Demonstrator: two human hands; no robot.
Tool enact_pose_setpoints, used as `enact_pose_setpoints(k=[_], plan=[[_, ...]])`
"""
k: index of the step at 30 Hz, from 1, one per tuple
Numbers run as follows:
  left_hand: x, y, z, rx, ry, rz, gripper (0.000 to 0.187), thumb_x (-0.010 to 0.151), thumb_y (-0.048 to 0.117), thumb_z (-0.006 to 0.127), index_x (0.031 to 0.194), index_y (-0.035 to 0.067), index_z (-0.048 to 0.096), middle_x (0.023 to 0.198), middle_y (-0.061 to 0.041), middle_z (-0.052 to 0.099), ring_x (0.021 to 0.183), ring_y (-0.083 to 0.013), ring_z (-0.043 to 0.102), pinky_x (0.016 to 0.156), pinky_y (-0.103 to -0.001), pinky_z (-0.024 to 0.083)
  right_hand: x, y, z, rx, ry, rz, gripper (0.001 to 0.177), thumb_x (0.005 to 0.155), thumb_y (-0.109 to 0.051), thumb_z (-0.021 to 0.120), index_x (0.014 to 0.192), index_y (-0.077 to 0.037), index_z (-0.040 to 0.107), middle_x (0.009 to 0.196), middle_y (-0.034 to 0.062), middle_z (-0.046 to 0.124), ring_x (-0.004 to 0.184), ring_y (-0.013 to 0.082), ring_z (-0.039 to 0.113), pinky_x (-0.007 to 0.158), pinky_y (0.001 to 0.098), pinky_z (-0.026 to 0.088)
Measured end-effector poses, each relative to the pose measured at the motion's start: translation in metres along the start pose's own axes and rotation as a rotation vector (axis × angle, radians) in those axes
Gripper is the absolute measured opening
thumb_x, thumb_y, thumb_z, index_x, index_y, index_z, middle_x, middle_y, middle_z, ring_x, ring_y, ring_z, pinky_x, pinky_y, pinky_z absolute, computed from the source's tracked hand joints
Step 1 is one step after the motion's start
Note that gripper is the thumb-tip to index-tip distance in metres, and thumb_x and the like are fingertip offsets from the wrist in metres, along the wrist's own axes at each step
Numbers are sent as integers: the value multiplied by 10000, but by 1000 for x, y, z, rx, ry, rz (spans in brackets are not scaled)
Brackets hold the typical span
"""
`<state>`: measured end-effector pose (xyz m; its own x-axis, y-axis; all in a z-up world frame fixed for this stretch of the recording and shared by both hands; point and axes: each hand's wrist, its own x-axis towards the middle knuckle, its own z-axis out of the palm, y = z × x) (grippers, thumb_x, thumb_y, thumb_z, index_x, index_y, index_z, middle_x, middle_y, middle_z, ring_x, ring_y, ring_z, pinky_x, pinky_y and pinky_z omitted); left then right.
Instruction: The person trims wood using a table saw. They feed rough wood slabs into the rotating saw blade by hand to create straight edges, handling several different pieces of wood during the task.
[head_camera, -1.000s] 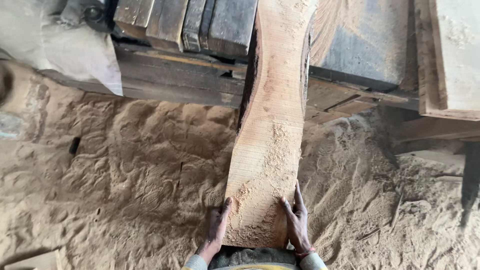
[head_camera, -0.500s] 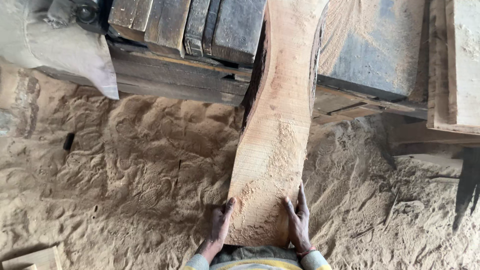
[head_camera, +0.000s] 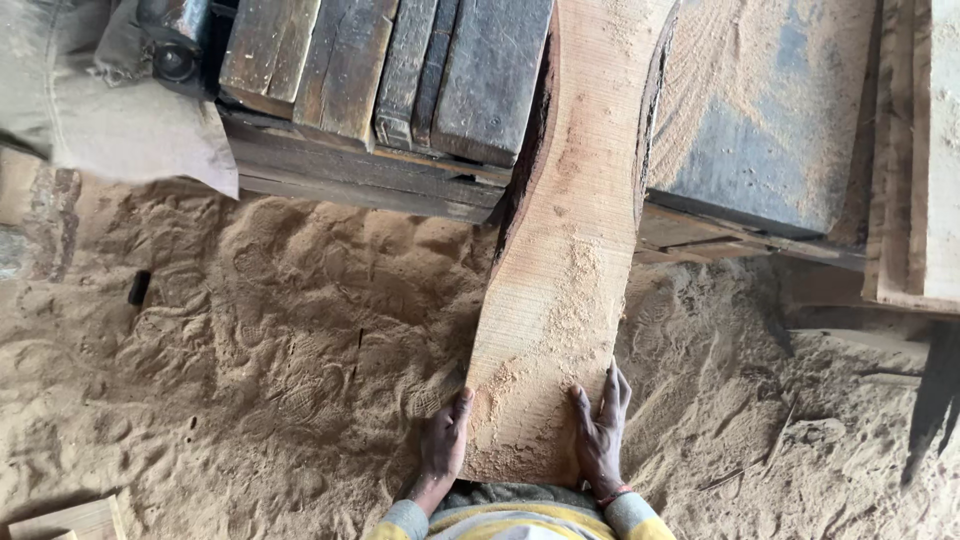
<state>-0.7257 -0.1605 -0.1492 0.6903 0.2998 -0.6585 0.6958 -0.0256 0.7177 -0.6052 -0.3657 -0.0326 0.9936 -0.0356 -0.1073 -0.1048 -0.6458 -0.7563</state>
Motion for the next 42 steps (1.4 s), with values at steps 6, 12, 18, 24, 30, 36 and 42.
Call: enact_pose_setpoints(k=[6, 12, 18, 24, 30, 36, 42], plan=[[3, 55, -10, 104, -76, 11, 694, 986, 670, 342, 1434, 144, 278, 1268, -129, 487, 747, -217, 668, 570, -427, 585, 43, 3, 7, -128, 3, -123, 798, 995, -363, 618, 1619, -23, 255, 1585, 246, 308, 1460, 404, 327, 1191, 478, 306], [-4, 126, -40, 460, 32, 686, 920, 995, 682, 455, 1668, 150, 123, 1671, -195, 273, 1470, -383, 420, 1140, -548, 463, 86, -3, 11, -153, 4, -154, 804, 1011, -397, 593, 1625, -11, 247, 1629, 242, 296, 1489, 399, 330, 1190, 511, 312], [5, 185, -60, 835, -6, 784, 1042, 797, 672, 690, 1566, 93, 292, 1676, -135, 154, 1534, -341, 118, 1197, -640, 102, 129, -7, 13, -280, 12, -148, 812, 1008, -442, 570, 1626, -21, 252, 1656, 215, 306, 1504, 390, 313, 1193, 519, 242], [26, 226, -50, 881, -9, 812, 988, 774, 545, 777, 1522, 10, 419, 1680, -117, 202, 1549, -299, 167, 1216, -649, 103, 175, -14, 15, -377, 8, -155, 815, 1015, -472, 536, 1630, -27, 238, 1662, 197, 306, 1531, 335, 285, 1222, 574, 145], [60, 256, -39, 894, 95, 844, 893, 797, 532, 748, 1469, 3, 495, 1677, -140, 170, 1545, -329, 146, 1195, -696, 101, 229, -23, 20, -496, 19, -191, 801, 1037, -498, 476, 1620, 1, 245, 1665, 211, 302, 1554, 341, 248, 1208, 639, 104], [95, 289, -29, 937, 162, 797, 856, 787, 552, 736, 1471, 87, 516, 1688, -131, 131, 1553, -322, 102, 1202, -691, 69, 282, -32, 26, -567, 68, -228, 762, 1064, -495, 430, 1614, 8, 274, 1679, 219, 297, 1580, 331, 219, 1219, 639, 90], [137, 315, -18, 908, 219, 815, 859, 790, 526, 766, 1483, 96, 498, 1701, -147, 98, 1574, -338, 85, 1219, -704, 39, 342, -50, 30, -602, 15, -165, 823, 1065, -608, 252, 1619, -1, 214, 1698, 193, 233, 1586, 302, 174, 1228, 608, 20]])
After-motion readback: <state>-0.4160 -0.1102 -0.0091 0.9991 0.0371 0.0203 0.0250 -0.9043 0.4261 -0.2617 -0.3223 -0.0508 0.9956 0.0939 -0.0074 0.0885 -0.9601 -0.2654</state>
